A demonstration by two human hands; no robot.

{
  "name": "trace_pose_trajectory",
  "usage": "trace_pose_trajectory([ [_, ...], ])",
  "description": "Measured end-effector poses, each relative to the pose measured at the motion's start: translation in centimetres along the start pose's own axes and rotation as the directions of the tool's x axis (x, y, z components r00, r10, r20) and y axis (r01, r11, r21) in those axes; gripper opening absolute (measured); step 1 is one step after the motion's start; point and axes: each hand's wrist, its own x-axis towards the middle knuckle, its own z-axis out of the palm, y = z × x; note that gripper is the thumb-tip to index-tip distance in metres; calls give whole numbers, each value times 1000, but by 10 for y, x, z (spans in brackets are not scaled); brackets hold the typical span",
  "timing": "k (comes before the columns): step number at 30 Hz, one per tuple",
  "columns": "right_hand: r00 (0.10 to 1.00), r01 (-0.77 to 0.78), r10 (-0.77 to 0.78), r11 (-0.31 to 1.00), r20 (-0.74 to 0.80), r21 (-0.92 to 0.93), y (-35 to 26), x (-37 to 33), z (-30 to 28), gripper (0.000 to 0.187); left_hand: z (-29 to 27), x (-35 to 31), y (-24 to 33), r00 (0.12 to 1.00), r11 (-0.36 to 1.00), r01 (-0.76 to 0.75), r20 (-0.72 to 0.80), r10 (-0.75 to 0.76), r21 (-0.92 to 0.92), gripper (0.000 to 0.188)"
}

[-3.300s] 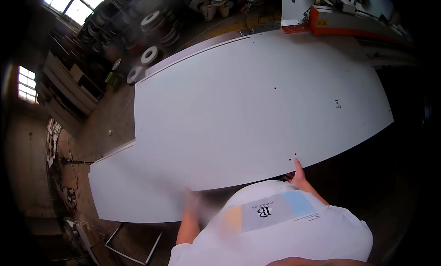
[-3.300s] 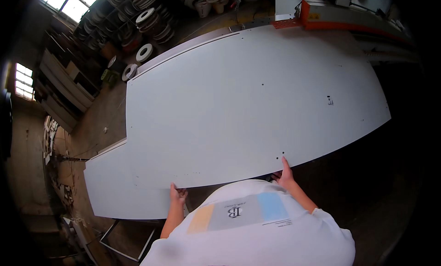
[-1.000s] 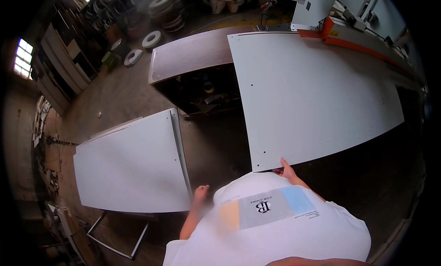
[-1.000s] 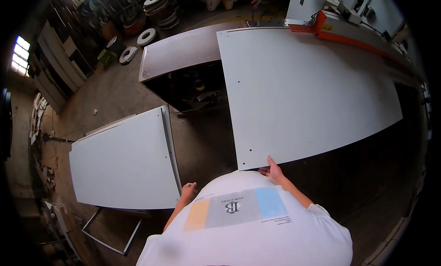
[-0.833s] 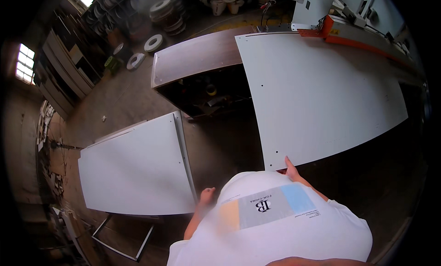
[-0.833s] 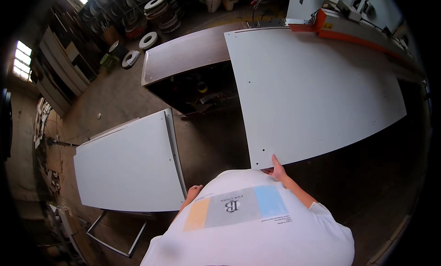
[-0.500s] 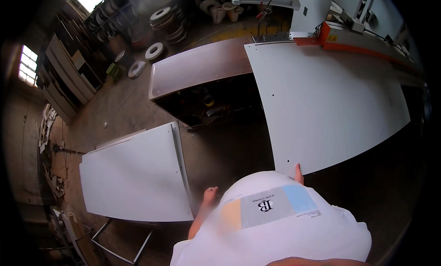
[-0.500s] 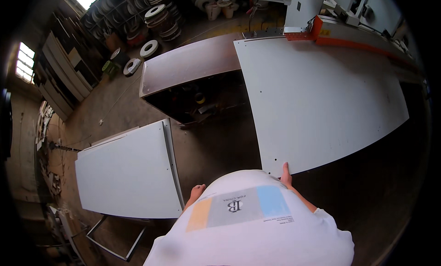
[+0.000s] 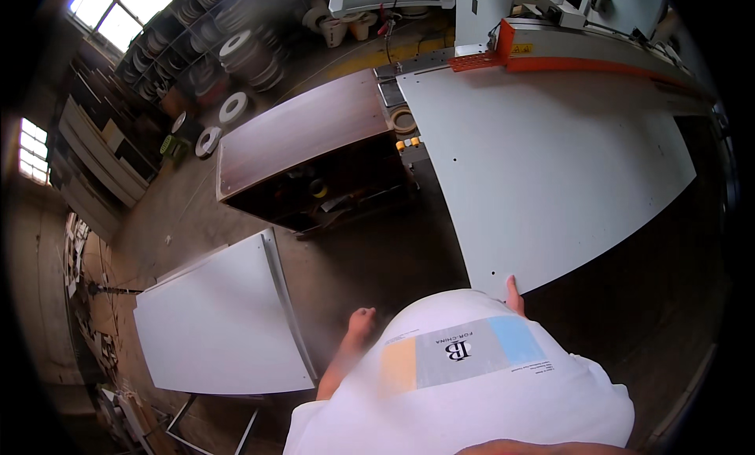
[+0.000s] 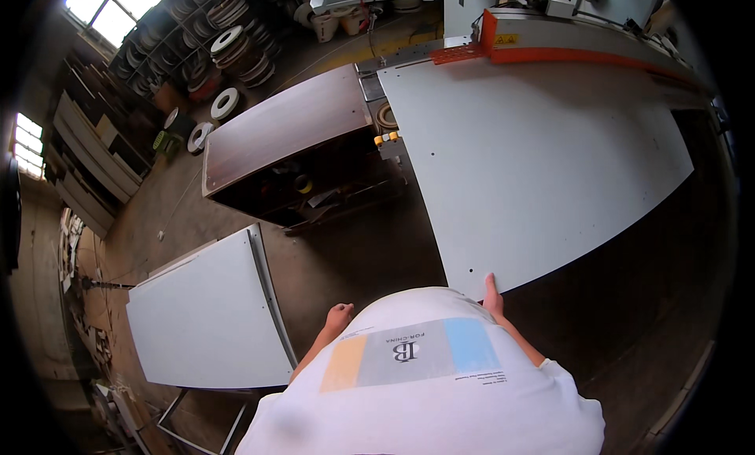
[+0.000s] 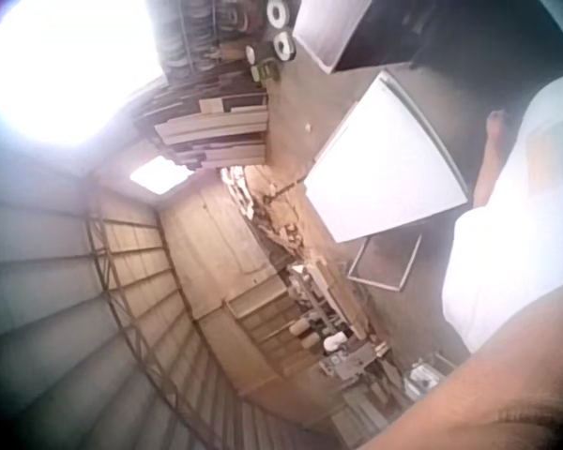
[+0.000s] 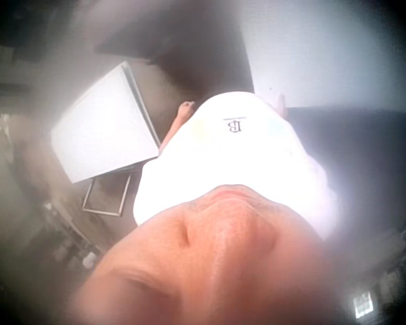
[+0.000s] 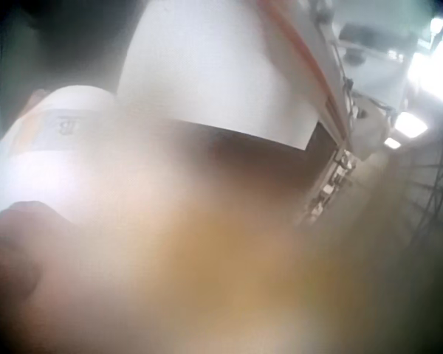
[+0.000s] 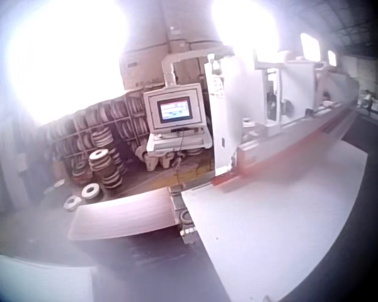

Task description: The person repeatedly picks up large white rectangular panels from a stack and places them onto a conveyor belt of a processing machine. The person handles the panels one at a time, lifting them and sliding them into the machine's intake area.

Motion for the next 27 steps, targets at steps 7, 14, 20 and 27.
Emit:
trace_pose_trajectory([
  [7,1000,-9,8,992,12,124,-43,27,-43,74,67,-14,30,1000,998,-21,11,20,64,29],
  [14,978,-147,186,936,-96,319,-90,25,-60,66,109,-72,27,992,993,-118,53,119,-11,32],
  [20,932,97,7,958,-362,270,-111,46,-72,67,96,-102,20,995,999,36,-94,-40,-38,32],
  [27,897,257,-81,895,-435,364,-106,103,-115,84,60,-102,-9,992,998,60,-111,-57,25,31],
])
